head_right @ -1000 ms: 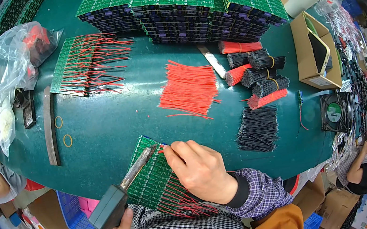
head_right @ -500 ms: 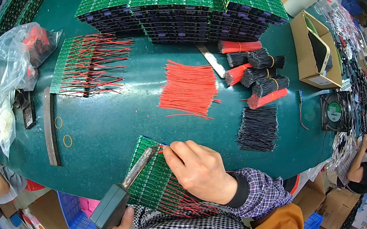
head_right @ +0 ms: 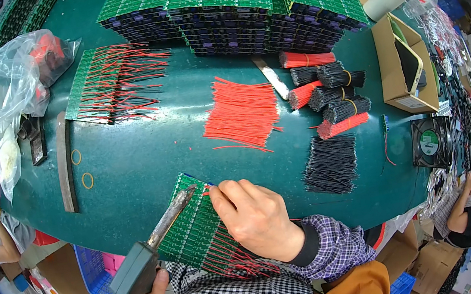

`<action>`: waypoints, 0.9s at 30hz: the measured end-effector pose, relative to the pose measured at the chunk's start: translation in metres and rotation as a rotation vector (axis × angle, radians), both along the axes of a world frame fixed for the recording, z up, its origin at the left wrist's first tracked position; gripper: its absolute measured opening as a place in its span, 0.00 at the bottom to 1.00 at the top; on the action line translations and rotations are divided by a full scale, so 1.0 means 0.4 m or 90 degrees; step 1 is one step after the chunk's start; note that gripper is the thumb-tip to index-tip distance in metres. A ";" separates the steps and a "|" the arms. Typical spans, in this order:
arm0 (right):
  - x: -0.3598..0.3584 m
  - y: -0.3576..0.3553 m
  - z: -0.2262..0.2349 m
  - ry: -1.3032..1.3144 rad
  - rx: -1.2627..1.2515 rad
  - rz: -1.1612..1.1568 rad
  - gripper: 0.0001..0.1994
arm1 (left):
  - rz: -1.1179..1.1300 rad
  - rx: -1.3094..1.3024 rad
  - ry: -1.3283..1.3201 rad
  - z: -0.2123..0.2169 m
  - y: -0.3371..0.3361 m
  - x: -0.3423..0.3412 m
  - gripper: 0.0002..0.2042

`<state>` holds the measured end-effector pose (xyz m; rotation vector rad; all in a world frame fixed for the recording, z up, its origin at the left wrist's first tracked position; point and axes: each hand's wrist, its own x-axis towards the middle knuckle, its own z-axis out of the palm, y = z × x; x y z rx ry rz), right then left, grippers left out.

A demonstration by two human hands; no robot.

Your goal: The person positions wires onto a circuit board panel by hand, solders them using a soldering iron, and turns the circuit board panel over.

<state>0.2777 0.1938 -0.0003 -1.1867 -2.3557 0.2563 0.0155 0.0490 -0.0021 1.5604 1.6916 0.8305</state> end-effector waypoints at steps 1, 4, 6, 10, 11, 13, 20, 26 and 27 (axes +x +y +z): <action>0.000 0.000 -0.001 0.000 0.002 -0.001 0.14 | 0.000 0.000 0.000 0.001 0.006 0.000 0.12; -0.001 -0.001 0.000 -0.002 0.000 -0.002 0.14 | -0.083 0.091 0.055 0.002 0.018 0.005 0.13; -0.001 -0.001 0.000 -0.002 0.000 -0.003 0.14 | -0.011 -0.007 -0.013 0.003 0.020 0.012 0.13; -0.001 -0.001 0.000 -0.002 0.001 -0.003 0.14 | -0.035 -0.007 -0.005 -0.007 0.020 0.011 0.14; -0.002 -0.001 0.000 -0.002 0.001 -0.004 0.14 | -0.013 -0.020 -0.027 -0.008 0.019 0.012 0.14; -0.003 -0.002 -0.001 -0.002 0.004 -0.005 0.14 | 0.008 -0.035 -0.050 -0.008 0.020 0.013 0.14; -0.003 -0.009 0.010 -0.006 -0.041 -0.016 0.17 | 0.000 -0.042 -0.047 -0.008 0.020 0.014 0.13; -0.003 -0.002 -0.005 -0.001 0.006 -0.005 0.14 | -0.041 0.004 0.017 -0.007 0.000 0.000 0.11; -0.005 -0.001 -0.006 0.001 0.005 -0.004 0.14 | -0.014 -0.004 0.007 -0.006 0.000 0.000 0.11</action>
